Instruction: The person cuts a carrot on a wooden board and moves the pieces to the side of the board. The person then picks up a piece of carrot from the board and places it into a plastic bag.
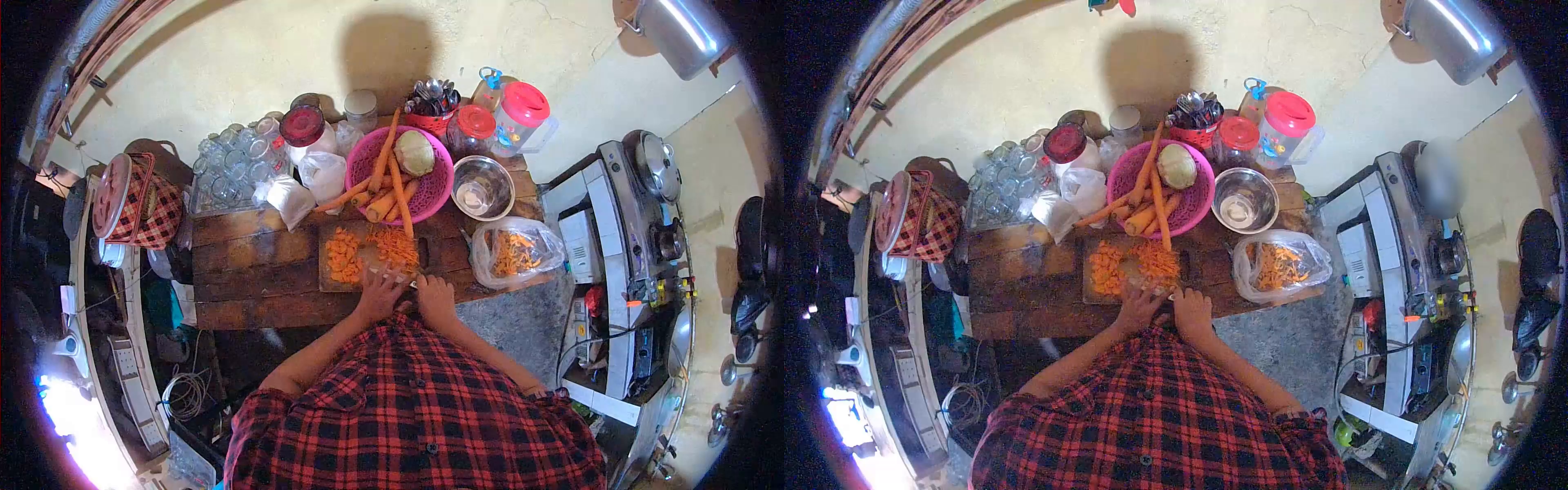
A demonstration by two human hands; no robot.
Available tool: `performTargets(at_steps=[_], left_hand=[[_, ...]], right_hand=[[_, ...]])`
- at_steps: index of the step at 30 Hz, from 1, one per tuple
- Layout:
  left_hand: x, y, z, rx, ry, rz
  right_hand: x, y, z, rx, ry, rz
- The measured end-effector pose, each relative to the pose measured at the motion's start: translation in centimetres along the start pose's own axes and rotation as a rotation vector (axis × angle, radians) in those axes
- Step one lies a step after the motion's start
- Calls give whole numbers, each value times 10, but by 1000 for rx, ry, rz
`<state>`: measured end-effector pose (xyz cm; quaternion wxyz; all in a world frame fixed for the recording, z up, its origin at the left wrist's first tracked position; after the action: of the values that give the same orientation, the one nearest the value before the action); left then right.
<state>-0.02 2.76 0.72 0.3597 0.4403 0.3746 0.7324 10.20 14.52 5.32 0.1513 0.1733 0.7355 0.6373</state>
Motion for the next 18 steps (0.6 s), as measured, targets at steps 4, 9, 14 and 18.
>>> performTargets(at_steps=[4,9,14,18], left_hand=[[7,-4,-8,170,8,-65],[16,-3,-22,111,155,-62],[57,10,-5,-4,198,-14],[71,-14,-17,40,299,-103]], right_hand=[[-6,15,14,13,12,10],[-29,31,43,143,-95,-16],[-23,3,60,441,-305,-9],[-8,-10,48,459,-355,-18]])
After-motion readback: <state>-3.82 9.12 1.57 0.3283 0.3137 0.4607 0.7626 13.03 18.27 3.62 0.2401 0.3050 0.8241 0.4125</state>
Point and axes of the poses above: each hand's wrist, its own x-axis towards the middle knuckle, its own y-axis out of the back of the hand, z = x × y, the point moved 2 cm from there along x, towards the middle knuckle, and after that the axes turned 5 degrees about z, right-handed, at the moved point
